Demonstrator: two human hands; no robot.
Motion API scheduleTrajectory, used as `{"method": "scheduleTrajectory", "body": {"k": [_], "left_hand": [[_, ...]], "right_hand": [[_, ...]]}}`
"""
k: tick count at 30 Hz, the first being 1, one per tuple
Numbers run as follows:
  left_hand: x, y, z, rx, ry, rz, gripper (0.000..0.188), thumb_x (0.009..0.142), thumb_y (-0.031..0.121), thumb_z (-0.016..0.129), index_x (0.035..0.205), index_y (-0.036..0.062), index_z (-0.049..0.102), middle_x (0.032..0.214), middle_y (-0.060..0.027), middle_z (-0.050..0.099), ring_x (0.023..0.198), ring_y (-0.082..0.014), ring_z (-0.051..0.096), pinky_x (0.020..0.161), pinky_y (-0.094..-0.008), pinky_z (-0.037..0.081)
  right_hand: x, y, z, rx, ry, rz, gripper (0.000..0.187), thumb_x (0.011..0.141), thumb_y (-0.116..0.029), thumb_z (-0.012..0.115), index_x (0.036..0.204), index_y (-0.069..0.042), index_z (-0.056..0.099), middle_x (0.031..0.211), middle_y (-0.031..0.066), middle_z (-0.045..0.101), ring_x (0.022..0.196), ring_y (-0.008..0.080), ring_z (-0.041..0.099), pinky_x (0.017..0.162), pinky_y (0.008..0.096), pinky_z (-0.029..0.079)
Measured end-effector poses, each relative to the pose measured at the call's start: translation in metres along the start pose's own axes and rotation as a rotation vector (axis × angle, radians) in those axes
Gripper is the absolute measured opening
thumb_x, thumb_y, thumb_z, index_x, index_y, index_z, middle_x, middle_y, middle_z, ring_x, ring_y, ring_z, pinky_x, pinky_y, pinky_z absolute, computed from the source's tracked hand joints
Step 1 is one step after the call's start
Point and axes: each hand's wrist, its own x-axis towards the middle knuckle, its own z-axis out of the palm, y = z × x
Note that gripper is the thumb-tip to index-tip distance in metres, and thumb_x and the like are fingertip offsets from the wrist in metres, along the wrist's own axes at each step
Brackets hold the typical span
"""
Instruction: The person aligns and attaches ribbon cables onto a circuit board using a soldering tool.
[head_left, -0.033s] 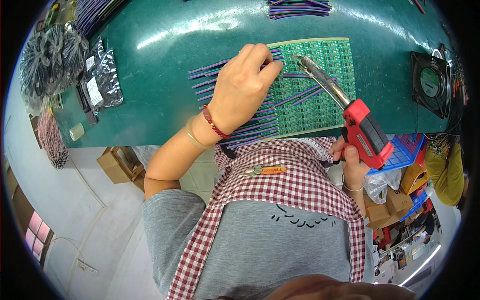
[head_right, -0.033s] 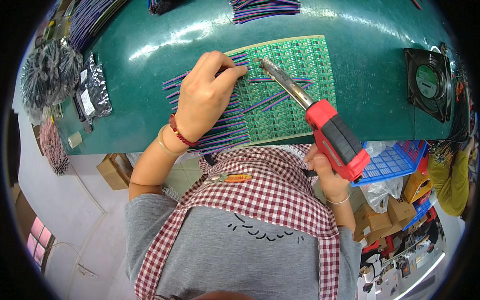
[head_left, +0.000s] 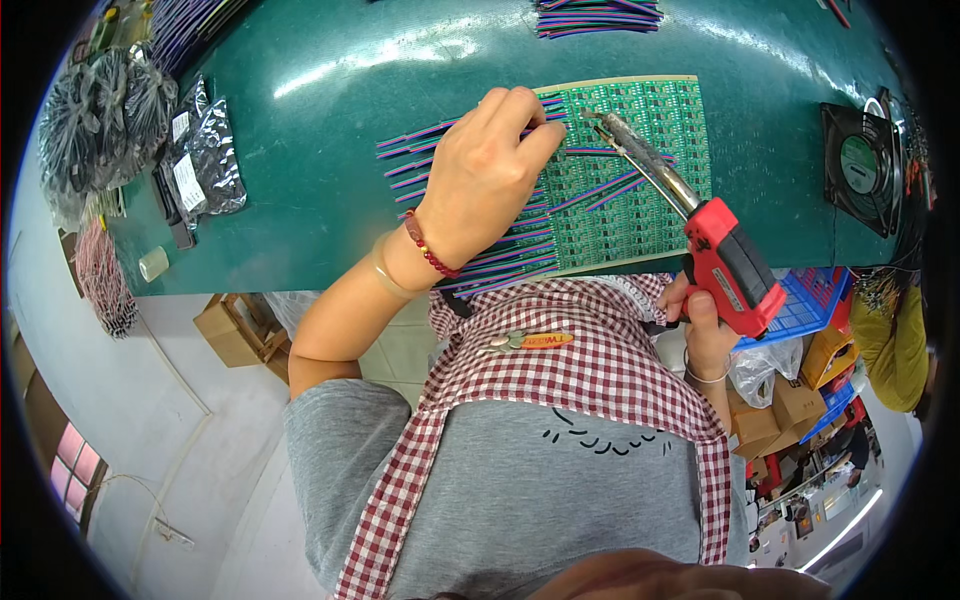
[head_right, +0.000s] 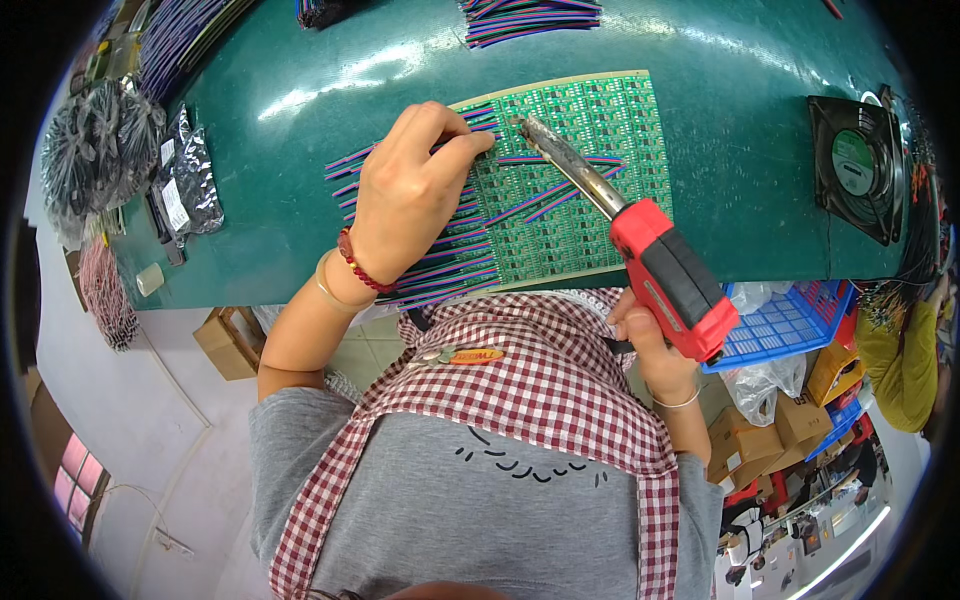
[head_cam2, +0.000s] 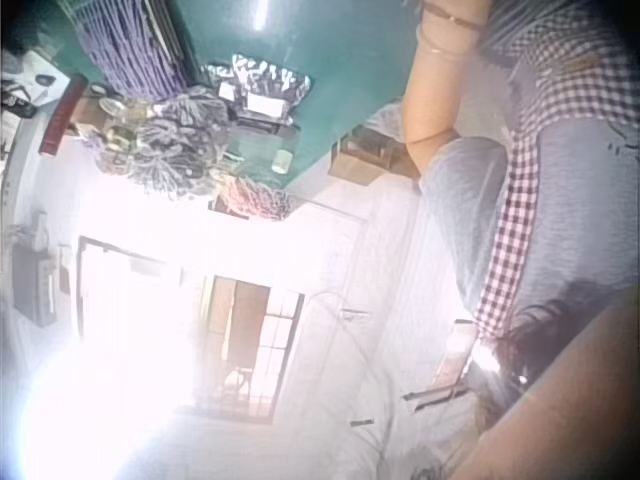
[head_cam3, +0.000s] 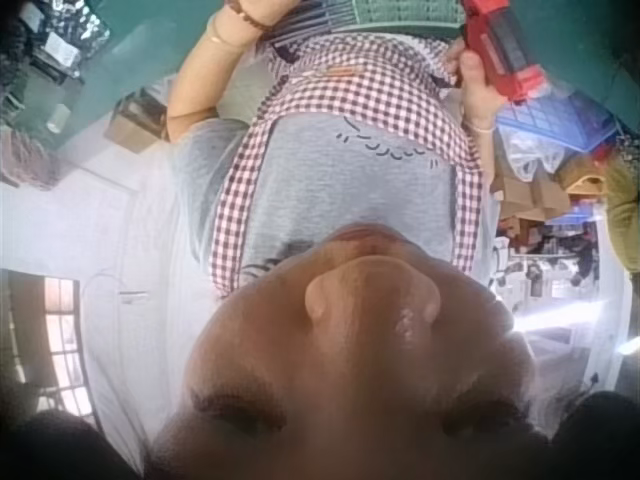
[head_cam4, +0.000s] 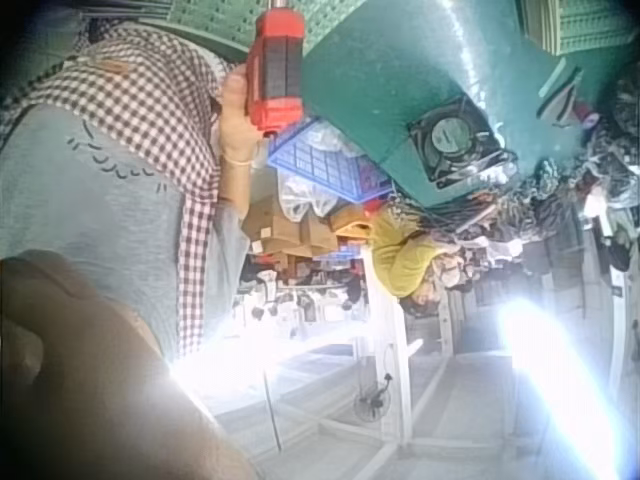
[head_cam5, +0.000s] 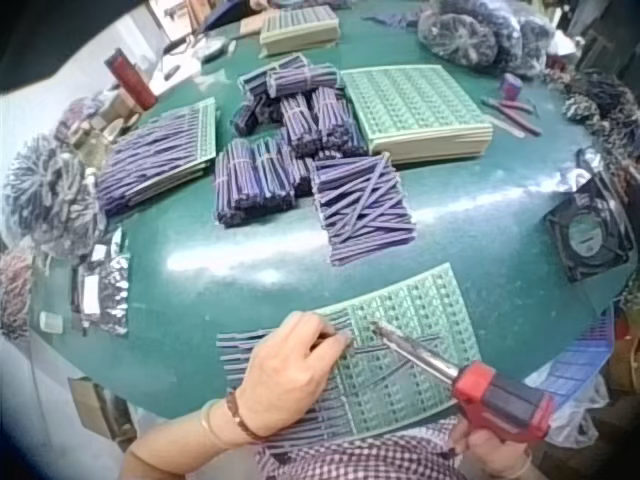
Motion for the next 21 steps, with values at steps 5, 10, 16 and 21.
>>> {"method": "scheduleTrajectory", "body": {"k": [5, 10, 16, 21], "left_hand": [[0.002, -0.004, 0.002, 0.015, 0.013, 0.015, 0.020, 0.071, -0.005, 0.072, 0.089, 0.0049, 0.069, 0.084, -0.0060, 0.057, 0.076, -0.0231, 0.060, 0.065, -0.0349, 0.051], [0.002, -0.005, 0.001, 0.015, 0.017, 0.016, 0.020, 0.071, -0.003, 0.072, 0.088, 0.0070, 0.069, 0.085, -0.0057, 0.058, 0.076, -0.0236, 0.060, 0.066, -0.0358, 0.050], [0.002, -0.005, 0.000, 0.003, 0.008, 0.002, 0.020, 0.071, -0.003, 0.072, 0.088, 0.0070, 0.069, 0.086, -0.0053, 0.058, 0.077, -0.0233, 0.060, 0.067, -0.0359, 0.049], [0.001, -0.006, 0.000, 0.007, 0.002, 0.002, 0.019, 0.071, -0.002, 0.072, 0.088, 0.0066, 0.069, 0.086, -0.0051, 0.058, 0.077, -0.0232, 0.060, 0.068, -0.0360, 0.049]], "right_hand": [[0.004, 0.002, 0.000, -0.017, -0.012, -0.046, 0.059, 0.095, -0.040, 0.064, 0.128, 0.007, 0.052, 0.071, 0.0084, 0.059, 0.056, 0.0124, 0.051, 0.053, 0.0258, 0.041], [0.003, 0.008, 0.000, -0.108, -0.040, -0.107, 0.050, 0.097, -0.032, 0.062, 0.126, 0.007, 0.052, 0.070, 0.0085, 0.059, 0.055, 0.0121, 0.050, 0.053, 0.0253, 0.041], [0.004, 0.011, -0.002, -0.122, -0.057, -0.130, 0.042, 0.096, -0.028, 0.063, 0.119, 0.006, 0.054, 0.069, 0.0084, 0.059, 0.056, 0.0120, 0.052, 0.052, 0.0256, 0.041], [0.002, 0.013, -0.004, -0.206, -0.083, -0.102, 0.040, 0.096, -0.029, 0.062, 0.116, 0.005, 0.056, 0.069, 0.0077, 0.058, 0.056, 0.0117, 0.052, 0.052, 0.0255, 0.041]]}}
